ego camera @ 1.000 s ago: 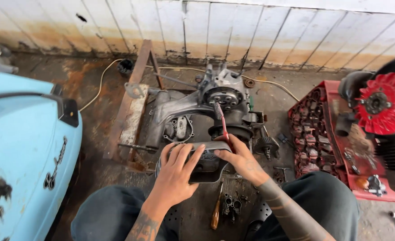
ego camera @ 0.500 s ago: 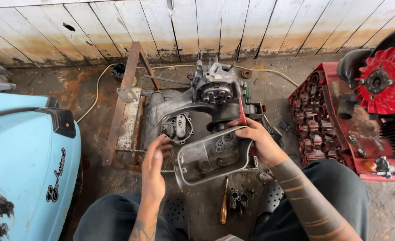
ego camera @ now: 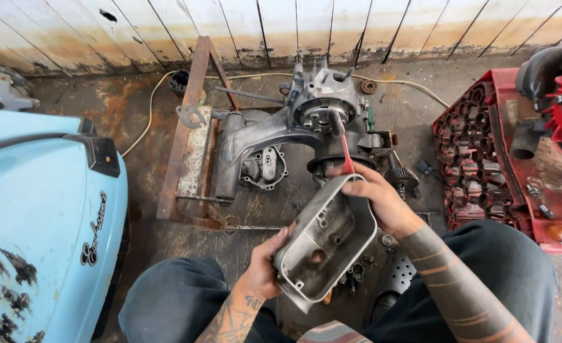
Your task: Cleaning a motorcycle engine casing using a screwdriver to scrape and a brush to scrub grime
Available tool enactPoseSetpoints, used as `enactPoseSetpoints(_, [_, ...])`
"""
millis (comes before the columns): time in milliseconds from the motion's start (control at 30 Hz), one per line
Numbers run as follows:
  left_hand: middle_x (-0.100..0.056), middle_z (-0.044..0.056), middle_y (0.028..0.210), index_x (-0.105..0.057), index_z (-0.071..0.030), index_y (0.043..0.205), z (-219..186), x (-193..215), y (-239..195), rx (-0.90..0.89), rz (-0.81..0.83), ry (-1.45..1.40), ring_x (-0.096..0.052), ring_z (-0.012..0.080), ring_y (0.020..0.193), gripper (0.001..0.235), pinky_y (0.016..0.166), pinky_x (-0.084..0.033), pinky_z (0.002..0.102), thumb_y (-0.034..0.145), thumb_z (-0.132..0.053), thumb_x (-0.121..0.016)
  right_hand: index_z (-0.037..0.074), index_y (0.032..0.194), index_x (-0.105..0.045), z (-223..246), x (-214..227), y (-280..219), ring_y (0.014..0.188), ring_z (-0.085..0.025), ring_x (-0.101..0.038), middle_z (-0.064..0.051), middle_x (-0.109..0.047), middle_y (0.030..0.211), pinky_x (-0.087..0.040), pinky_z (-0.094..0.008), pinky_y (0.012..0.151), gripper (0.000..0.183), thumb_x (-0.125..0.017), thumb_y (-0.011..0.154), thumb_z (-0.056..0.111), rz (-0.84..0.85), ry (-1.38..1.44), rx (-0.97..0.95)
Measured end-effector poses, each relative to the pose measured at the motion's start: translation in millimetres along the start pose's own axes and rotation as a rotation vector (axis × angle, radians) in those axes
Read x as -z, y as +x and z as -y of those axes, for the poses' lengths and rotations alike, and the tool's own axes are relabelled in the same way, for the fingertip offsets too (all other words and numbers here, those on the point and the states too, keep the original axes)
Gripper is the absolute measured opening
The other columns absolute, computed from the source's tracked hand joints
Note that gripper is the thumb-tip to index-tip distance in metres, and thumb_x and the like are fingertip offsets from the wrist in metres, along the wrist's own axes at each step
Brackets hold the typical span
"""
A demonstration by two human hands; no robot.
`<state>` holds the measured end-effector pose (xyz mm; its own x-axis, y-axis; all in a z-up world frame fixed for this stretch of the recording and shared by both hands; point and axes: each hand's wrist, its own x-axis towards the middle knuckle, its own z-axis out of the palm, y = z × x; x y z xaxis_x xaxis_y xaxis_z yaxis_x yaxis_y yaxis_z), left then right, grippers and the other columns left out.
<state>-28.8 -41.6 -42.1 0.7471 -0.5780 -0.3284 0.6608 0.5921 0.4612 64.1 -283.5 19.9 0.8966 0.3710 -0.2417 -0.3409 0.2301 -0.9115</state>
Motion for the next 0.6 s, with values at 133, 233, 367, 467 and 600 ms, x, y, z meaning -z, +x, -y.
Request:
enactPoseSetpoints(133, [-0.061,0.022,0.136,-0.049,-0.007,0.151,-7,2,1,-0.139,0.031,-0.171,-0.063,0.0307,0.110,0.061,0.096,-0.050,0.045,0.094,-0.029,-0.055,0.001,0.131,-0.064,29,-4,-9,0.049,-0.006,-0.038,0.007,-0.047,0.062,-0.026,-0.022,0.047,0.064,-0.047,0.096,0.053,-0.035,-0.118,0.173])
enactPoseSetpoints(233, [-0.058,0.022,0.142,-0.040,-0.008,0.157,-18,-2,-5,-0.324,0.073,-0.235,-0.063,0.0302,0.116,0.068,0.100,-0.048,0.043,0.092,-0.020,-0.053,-0.004,0.118,-0.064,43,-7,-23,0.051,-0.010,-0.034,-0.008,-0.056,0.085,-0.030,-0.027,0.046,0.060,-0.017,0.112,0.032,-0.223,-0.197,0.221])
enactPoseSetpoints(367, [-0.074,0.025,0.107,-0.067,-0.013,0.133,-22,11,-8,-0.452,-0.306,-0.385,-0.070,0.0438,0.102,0.061,0.105,-0.050,0.058,0.073,-0.016,-0.058,0.001,0.118,-0.076,46,-28,-43,0.060,-0.021,-0.057,-0.015,-0.063,0.070,-0.045,-0.035,0.063,0.037,-0.052,0.098,0.020,-0.193,-0.595,0.262])
enactPoseSetpoints(467, [-0.071,0.023,0.116,-0.064,-0.004,0.133,-21,16,-17,-0.497,-0.105,-0.331,-0.067,0.0385,0.108,0.055,0.104,-0.048,0.050,0.081,-0.021,-0.054,0.000,0.130,-0.067,46,-62,-59,0.070,-0.024,-0.064,-0.015,-0.071,0.090,-0.054,-0.039,0.070,0.042,-0.061,0.089,0.004,-0.172,-0.927,0.420])
enactPoseSetpoints(600, [-0.066,0.015,0.131,-0.056,-0.003,0.139,-14,18,-14,-0.528,-0.008,-0.197,-0.064,0.0277,0.117,0.050,0.104,-0.047,0.043,0.096,-0.028,-0.057,0.003,0.129,-0.061,35,-78,-68,0.062,-0.028,-0.065,-0.012,-0.064,0.107,-0.053,-0.040,0.054,0.046,-0.061,0.083,-0.003,-0.203,-1.241,0.664])
